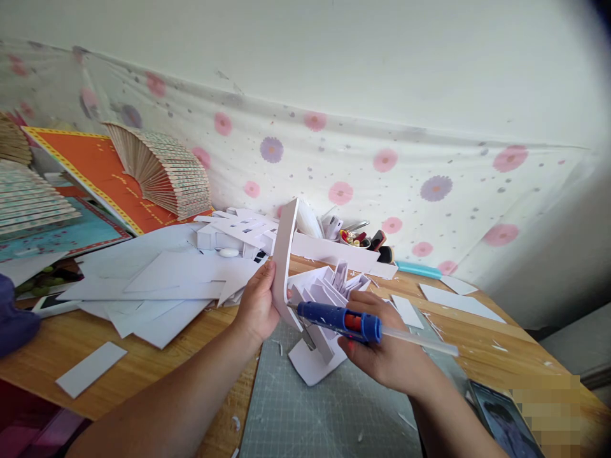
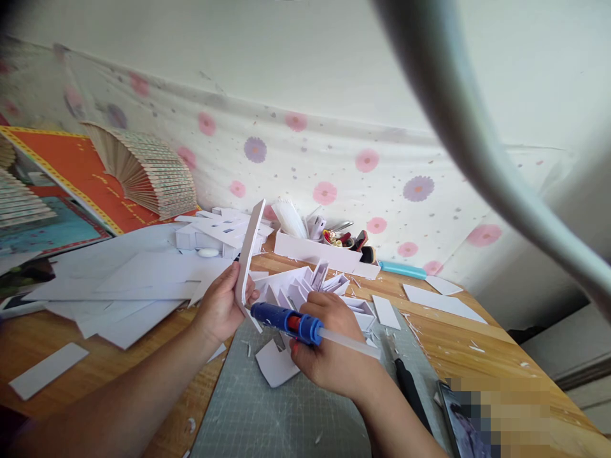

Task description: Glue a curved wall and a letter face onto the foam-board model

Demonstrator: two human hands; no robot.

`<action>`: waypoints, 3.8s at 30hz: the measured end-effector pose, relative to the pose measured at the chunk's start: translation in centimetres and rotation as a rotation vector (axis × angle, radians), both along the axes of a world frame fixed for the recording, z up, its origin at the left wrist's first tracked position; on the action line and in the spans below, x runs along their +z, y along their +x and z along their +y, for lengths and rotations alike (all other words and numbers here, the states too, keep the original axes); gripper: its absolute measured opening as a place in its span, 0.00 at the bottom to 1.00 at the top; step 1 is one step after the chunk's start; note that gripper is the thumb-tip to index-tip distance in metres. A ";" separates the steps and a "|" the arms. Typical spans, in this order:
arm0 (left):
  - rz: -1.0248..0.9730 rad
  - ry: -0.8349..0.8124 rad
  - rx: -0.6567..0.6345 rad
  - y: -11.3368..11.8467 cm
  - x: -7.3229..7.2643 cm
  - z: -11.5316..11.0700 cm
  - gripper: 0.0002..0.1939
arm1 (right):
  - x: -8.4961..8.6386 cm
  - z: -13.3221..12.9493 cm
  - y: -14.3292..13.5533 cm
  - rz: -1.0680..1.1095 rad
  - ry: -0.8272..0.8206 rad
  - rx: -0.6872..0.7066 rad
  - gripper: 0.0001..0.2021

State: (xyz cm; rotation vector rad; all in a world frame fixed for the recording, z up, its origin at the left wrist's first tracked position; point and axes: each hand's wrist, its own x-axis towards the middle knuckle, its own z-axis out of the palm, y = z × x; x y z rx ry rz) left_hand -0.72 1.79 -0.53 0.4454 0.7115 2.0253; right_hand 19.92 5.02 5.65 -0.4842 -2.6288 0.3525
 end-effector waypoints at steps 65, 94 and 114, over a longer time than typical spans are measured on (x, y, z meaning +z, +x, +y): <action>-0.123 -0.080 0.010 -0.1 2.1 -0.2 0.11 | 0.5 0.5 0.0 -0.119 -0.074 -0.005 0.11; -0.136 -0.101 -0.007 -1.3 2.1 0.1 0.13 | 0.7 0.4 0.4 -0.141 -0.057 -0.008 0.10; -0.242 -0.152 -0.097 -1.4 2.1 -0.2 0.17 | 1.0 0.4 0.4 -0.113 -0.053 0.010 0.11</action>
